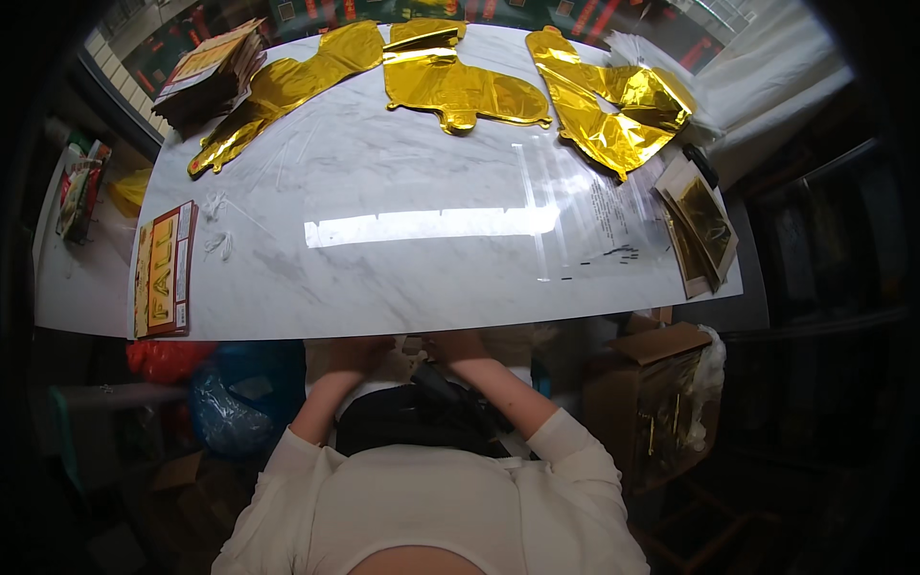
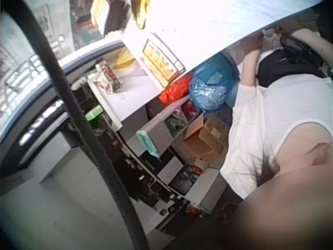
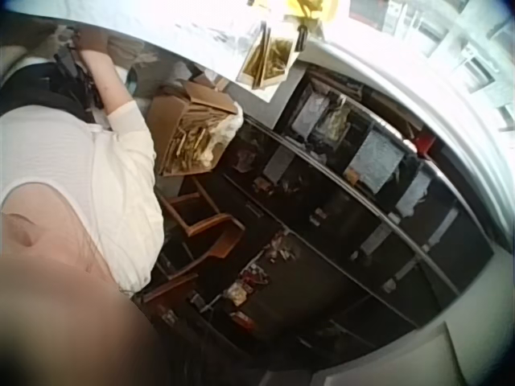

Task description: The person picks up a bundle of white string and repeatedly separates a single strand to tie it into a loop by hand.

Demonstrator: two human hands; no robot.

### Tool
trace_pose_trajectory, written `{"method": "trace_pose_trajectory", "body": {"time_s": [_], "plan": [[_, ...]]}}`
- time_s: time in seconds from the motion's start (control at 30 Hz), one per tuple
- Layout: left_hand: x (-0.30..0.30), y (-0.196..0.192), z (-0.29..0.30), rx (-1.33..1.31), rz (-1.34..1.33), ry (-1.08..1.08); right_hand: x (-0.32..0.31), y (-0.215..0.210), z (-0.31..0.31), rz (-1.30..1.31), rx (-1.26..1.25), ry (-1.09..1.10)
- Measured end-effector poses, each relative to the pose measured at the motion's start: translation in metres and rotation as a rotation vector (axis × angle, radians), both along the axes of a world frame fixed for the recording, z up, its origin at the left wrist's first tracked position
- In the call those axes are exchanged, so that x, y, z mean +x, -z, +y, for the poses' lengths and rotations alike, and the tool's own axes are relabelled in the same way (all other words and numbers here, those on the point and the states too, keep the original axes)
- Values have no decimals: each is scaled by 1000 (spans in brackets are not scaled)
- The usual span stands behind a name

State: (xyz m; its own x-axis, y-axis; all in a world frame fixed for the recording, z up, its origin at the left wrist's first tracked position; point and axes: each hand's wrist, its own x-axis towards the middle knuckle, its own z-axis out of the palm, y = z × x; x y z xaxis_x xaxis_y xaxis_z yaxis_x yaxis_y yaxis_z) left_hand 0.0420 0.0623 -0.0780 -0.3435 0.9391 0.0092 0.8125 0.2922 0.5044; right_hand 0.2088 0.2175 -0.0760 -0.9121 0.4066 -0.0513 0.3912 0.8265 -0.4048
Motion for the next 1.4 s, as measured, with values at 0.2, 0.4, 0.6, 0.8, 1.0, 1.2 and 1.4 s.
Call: {"method": "trace_pose_trajectory", "body": {"time_s": [0.2, 0.4, 0.6, 0.8, 1.0, 1.2, 1.4], "plan": [[-6, -37, -15, -41, -116, 19, 1, -34, -2, -110, -276, 51], [1, -93, -39, -131, -495, -75, 14, -130, -10, 30, -428, 15], [10, -148, -4, 183, -713, 266, 25, -208, -11, 176, -576, -213], [46, -182, 4, 193, -1665, 538, 34, -279, -8, 550, -991, -190], [50, -187, 25, 298, -1224, 701, 60, -268, -3, 902, -1382, -146], [58, -187, 30, 130, -1507, 828, 70, -253, 2, 1051, -1369, -200], [57, -179, 16, -54, -1706, 669, 97, -244, 22, 1192, -1134, -130]]}}
